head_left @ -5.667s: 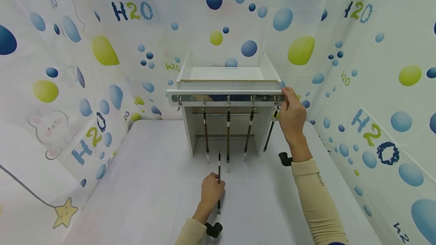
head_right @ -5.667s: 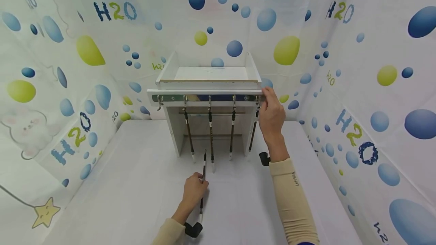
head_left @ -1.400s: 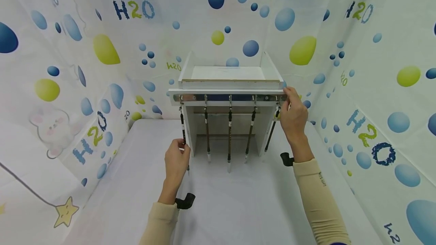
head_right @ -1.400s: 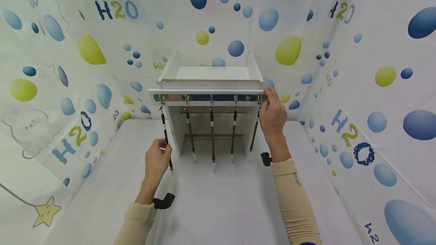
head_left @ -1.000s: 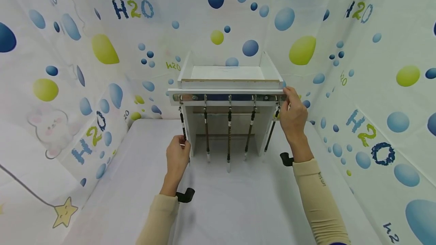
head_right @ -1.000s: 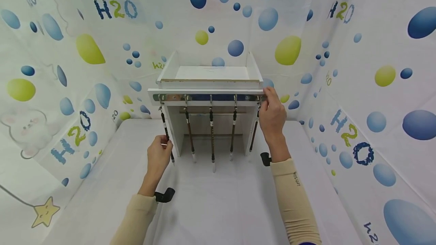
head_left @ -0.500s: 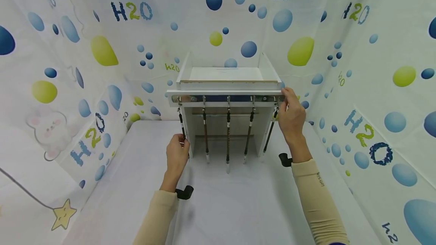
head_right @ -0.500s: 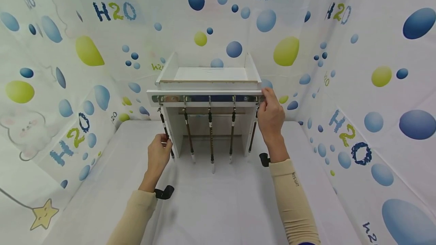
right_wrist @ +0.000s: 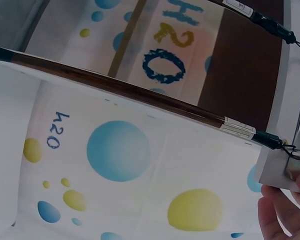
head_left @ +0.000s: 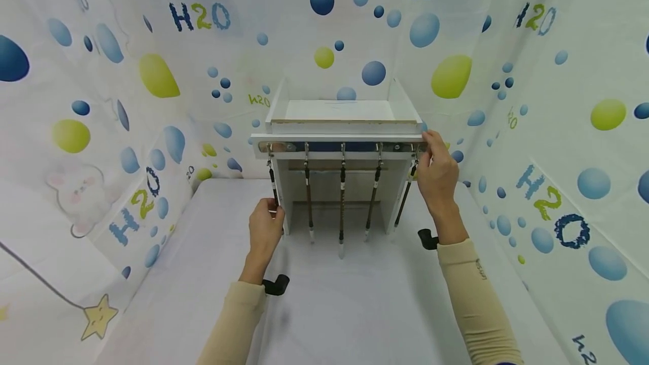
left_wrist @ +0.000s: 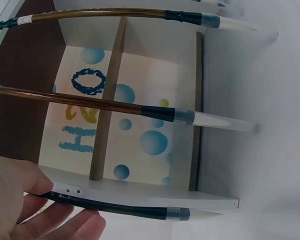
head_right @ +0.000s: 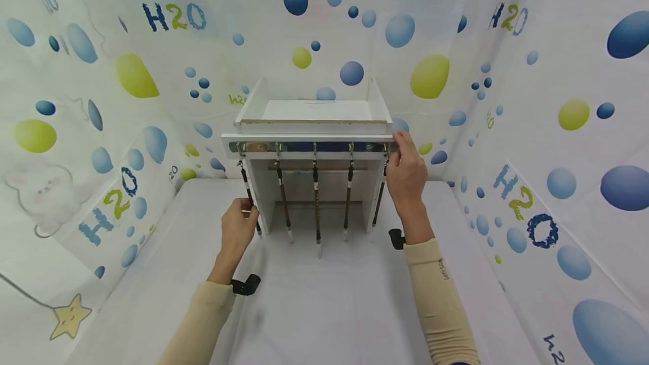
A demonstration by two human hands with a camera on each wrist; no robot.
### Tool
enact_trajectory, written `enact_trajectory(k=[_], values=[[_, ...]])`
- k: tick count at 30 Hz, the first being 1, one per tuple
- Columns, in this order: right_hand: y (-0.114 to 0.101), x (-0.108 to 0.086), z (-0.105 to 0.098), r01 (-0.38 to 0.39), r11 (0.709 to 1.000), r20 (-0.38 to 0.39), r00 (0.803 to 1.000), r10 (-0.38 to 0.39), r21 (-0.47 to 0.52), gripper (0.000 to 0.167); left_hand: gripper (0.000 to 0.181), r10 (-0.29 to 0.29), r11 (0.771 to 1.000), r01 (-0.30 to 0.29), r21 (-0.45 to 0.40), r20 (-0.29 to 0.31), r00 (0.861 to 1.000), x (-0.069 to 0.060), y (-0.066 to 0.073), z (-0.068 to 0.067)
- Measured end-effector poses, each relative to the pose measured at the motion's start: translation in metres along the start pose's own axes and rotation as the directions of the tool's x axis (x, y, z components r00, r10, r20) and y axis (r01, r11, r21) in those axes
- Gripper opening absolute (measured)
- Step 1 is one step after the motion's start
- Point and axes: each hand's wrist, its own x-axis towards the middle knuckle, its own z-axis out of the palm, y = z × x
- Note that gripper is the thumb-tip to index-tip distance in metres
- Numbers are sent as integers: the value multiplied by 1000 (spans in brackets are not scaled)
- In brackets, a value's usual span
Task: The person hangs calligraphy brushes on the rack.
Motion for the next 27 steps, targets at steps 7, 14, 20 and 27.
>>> enact_trajectory(k=[7, 14, 20, 27], values=[[1, -1, -3, 9, 1000, 67, 998, -8, -18, 38, 25, -14, 1000, 14, 6, 3, 1000, 1, 2, 0], [4, -3, -8, -31, 999, 152, 988, 36, -35, 42, 31, 5, 1000, -4, 24, -21, 1000, 2, 11, -3], [-1, -8, -14, 7, 997, 150, 989, 4, -71, 40, 37, 44, 996, -43, 78, 0, 999, -3, 28, -14], [-18, -31, -20, 161, 984, 121, 981, -150, -83, 33, 43, 75, 980, -82, 181, 47, 996, -17, 50, -30]])
